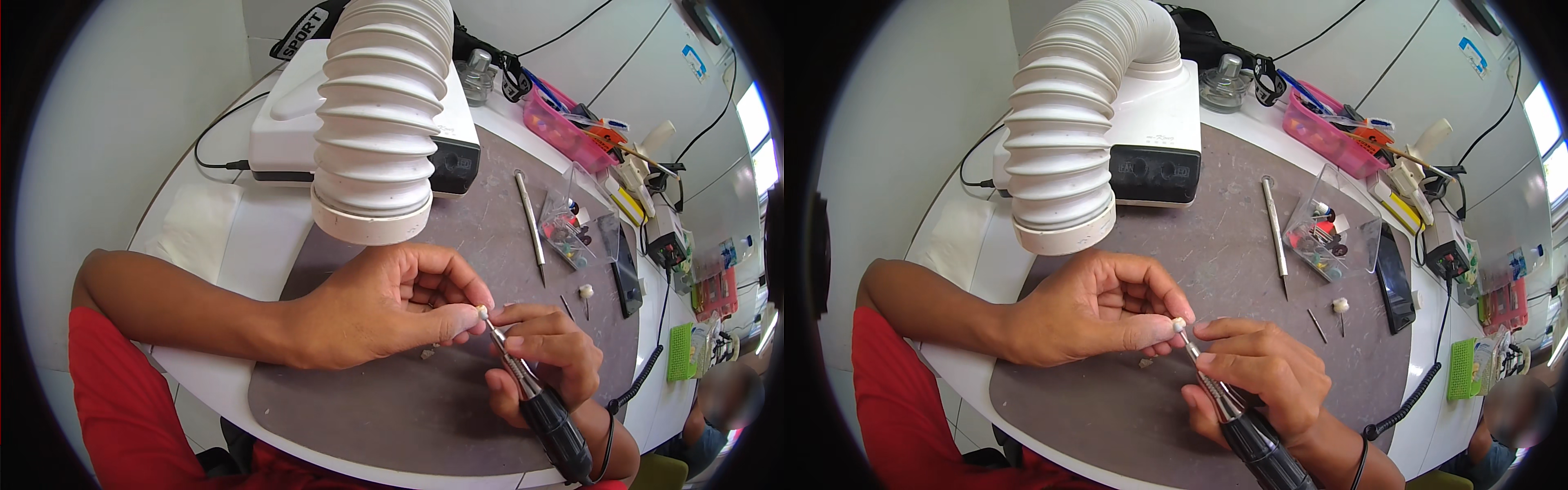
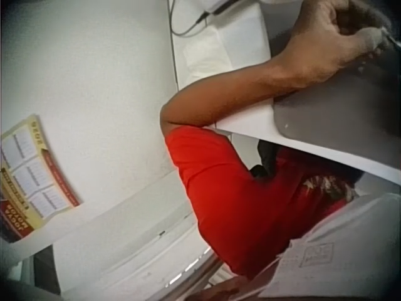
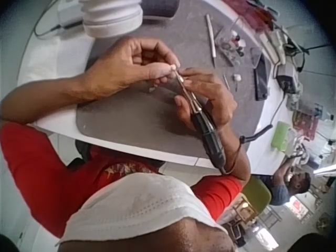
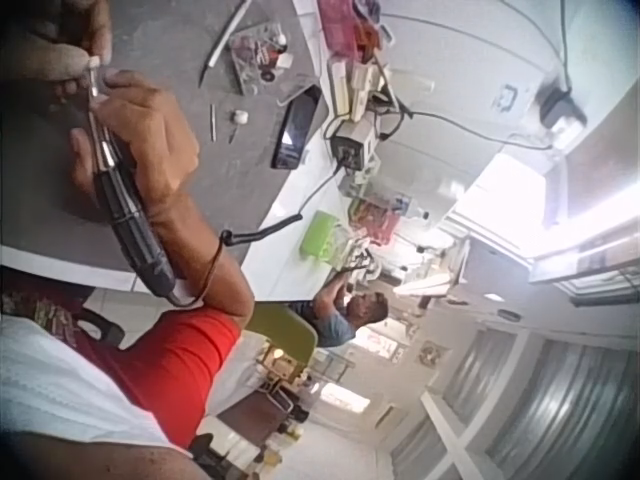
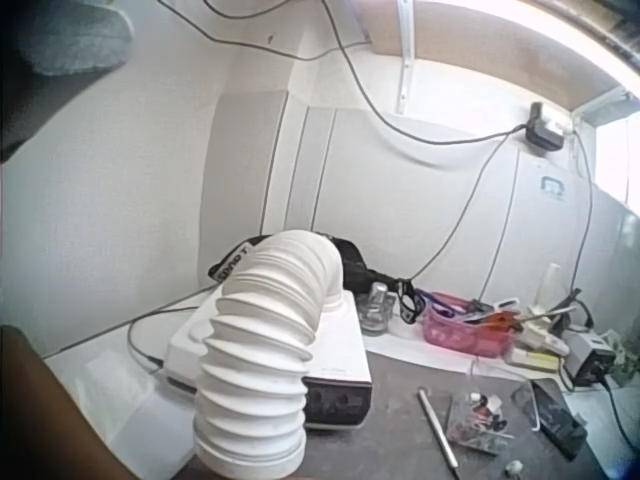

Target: Polishing a dental crown using a rotary handpiece.

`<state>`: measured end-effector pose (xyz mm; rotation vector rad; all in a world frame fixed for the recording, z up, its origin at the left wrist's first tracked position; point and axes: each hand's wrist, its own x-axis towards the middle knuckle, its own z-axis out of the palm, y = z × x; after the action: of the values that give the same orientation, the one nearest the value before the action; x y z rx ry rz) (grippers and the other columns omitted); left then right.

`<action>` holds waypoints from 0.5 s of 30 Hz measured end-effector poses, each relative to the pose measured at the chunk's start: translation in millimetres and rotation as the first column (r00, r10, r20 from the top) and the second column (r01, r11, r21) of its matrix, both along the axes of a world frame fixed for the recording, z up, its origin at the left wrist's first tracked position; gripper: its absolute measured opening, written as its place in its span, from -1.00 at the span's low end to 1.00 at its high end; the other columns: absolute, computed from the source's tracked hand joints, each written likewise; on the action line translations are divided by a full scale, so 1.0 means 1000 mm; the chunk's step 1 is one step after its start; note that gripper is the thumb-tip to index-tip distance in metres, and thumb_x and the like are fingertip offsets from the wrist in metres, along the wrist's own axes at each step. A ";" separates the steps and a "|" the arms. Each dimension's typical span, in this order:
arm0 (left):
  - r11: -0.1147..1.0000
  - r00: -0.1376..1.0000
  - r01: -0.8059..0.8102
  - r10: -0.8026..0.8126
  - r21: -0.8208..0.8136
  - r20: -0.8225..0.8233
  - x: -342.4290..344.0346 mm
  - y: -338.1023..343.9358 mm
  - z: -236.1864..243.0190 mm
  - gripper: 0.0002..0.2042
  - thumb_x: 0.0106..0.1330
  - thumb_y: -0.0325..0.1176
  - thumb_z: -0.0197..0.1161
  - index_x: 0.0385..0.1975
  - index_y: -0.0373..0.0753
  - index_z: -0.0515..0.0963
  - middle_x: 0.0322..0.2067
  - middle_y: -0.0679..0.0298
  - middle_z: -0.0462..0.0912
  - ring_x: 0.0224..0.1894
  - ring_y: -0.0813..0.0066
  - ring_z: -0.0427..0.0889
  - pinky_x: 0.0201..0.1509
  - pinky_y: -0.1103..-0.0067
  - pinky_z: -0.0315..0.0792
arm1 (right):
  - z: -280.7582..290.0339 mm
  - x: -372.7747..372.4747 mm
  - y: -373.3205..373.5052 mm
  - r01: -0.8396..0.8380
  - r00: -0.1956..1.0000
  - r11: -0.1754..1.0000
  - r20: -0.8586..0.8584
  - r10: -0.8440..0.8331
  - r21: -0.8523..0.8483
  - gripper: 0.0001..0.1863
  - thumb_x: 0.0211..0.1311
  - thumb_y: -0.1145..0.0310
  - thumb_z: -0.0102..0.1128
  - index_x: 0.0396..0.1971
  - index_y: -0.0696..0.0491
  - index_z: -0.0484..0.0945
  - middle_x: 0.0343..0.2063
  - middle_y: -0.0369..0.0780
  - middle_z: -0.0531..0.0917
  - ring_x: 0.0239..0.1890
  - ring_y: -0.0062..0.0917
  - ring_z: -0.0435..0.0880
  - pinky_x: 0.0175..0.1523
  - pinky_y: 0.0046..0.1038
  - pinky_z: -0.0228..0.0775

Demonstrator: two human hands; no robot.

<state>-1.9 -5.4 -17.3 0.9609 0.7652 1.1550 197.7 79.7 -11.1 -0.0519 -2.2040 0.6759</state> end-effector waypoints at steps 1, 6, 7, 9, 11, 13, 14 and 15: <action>1.000 1.000 0.006 -0.006 0.004 0.003 0.001 0.000 0.001 -0.84 0.29 -0.47 0.18 -0.17 -0.34 0.46 -0.24 0.24 0.57 -0.21 0.66 0.56 -0.07 0.69 0.48 | 0.001 0.001 -0.001 0.010 1.000 1.000 0.001 -0.010 0.007 -0.67 -0.19 0.50 0.43 -0.39 0.16 0.48 -0.55 -0.14 0.61 -0.37 -0.26 0.70 -0.36 -0.46 0.54; 1.000 1.000 0.002 -0.002 -0.002 -0.004 0.001 0.000 0.001 -0.84 0.29 -0.47 0.17 -0.17 -0.34 0.46 -0.23 0.24 0.57 -0.20 0.65 0.55 -0.06 0.68 0.48 | 0.002 0.000 -0.001 0.018 1.000 1.000 0.016 -0.018 0.020 -0.67 -0.19 0.50 0.42 -0.38 0.15 0.48 -0.55 -0.14 0.61 -0.36 -0.27 0.71 -0.36 -0.46 0.54; 1.000 1.000 -0.001 0.001 -0.004 -0.005 0.001 0.000 0.001 -0.84 0.29 -0.47 0.17 -0.17 -0.34 0.46 -0.23 0.24 0.57 -0.20 0.65 0.55 -0.06 0.68 0.48 | 0.002 0.000 -0.001 -0.010 1.000 0.999 0.020 0.009 0.037 -0.67 -0.19 0.50 0.42 -0.38 0.15 0.48 -0.55 -0.14 0.61 -0.36 -0.27 0.71 -0.36 -0.46 0.54; 1.000 1.000 -0.009 0.009 -0.023 -0.022 0.001 -0.001 0.002 -0.84 0.29 -0.47 0.17 -0.17 -0.33 0.46 -0.23 0.24 0.57 -0.19 0.65 0.55 -0.06 0.68 0.48 | 0.002 -0.001 -0.001 0.023 1.000 0.999 0.014 -0.023 0.027 -0.67 -0.19 0.50 0.42 -0.38 0.15 0.48 -0.55 -0.14 0.61 -0.36 -0.26 0.71 -0.36 -0.46 0.54; 1.000 1.000 -0.005 0.004 -0.019 -0.020 0.001 -0.001 0.002 -0.84 0.29 -0.47 0.17 -0.17 -0.33 0.46 -0.24 0.24 0.57 -0.19 0.65 0.55 -0.07 0.68 0.48 | 0.003 -0.001 -0.002 0.060 0.998 0.998 0.010 -0.060 0.020 -0.67 -0.19 0.50 0.42 -0.38 0.15 0.48 -0.54 -0.14 0.61 -0.36 -0.26 0.71 -0.36 -0.46 0.54; 1.000 1.000 -0.008 0.008 -0.020 -0.021 0.001 -0.001 0.001 -0.84 0.29 -0.47 0.17 -0.18 -0.33 0.46 -0.24 0.24 0.57 -0.19 0.65 0.55 -0.07 0.68 0.48 | 0.002 0.000 -0.001 0.011 1.000 1.000 0.007 -0.011 0.011 -0.67 -0.19 0.50 0.42 -0.38 0.15 0.48 -0.55 -0.14 0.61 -0.37 -0.26 0.71 -0.35 -0.46 0.54; 1.000 1.000 -0.010 0.009 -0.016 -0.019 0.000 -0.001 0.001 -0.85 0.29 -0.48 0.17 -0.18 -0.33 0.45 -0.24 0.25 0.56 -0.20 0.65 0.55 -0.07 0.68 0.48 | 0.002 -0.001 -0.001 0.009 1.000 1.000 0.006 -0.010 0.010 -0.67 -0.19 0.50 0.42 -0.38 0.15 0.48 -0.55 -0.14 0.61 -0.37 -0.26 0.71 -0.35 -0.46 0.54; 1.000 1.000 -0.008 0.008 -0.011 -0.016 0.001 0.000 0.001 -0.85 0.29 -0.48 0.17 -0.19 -0.33 0.45 -0.24 0.25 0.56 -0.20 0.65 0.55 -0.08 0.68 0.48 | 0.002 -0.001 -0.001 0.024 1.000 1.000 0.005 -0.024 0.015 -0.67 -0.19 0.50 0.42 -0.38 0.15 0.48 -0.55 -0.14 0.60 -0.37 -0.26 0.71 -0.36 -0.46 0.55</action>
<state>-1.3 -5.9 -16.3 0.9590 0.7882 1.1504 197.2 78.5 -9.4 -0.0727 -2.2097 0.6460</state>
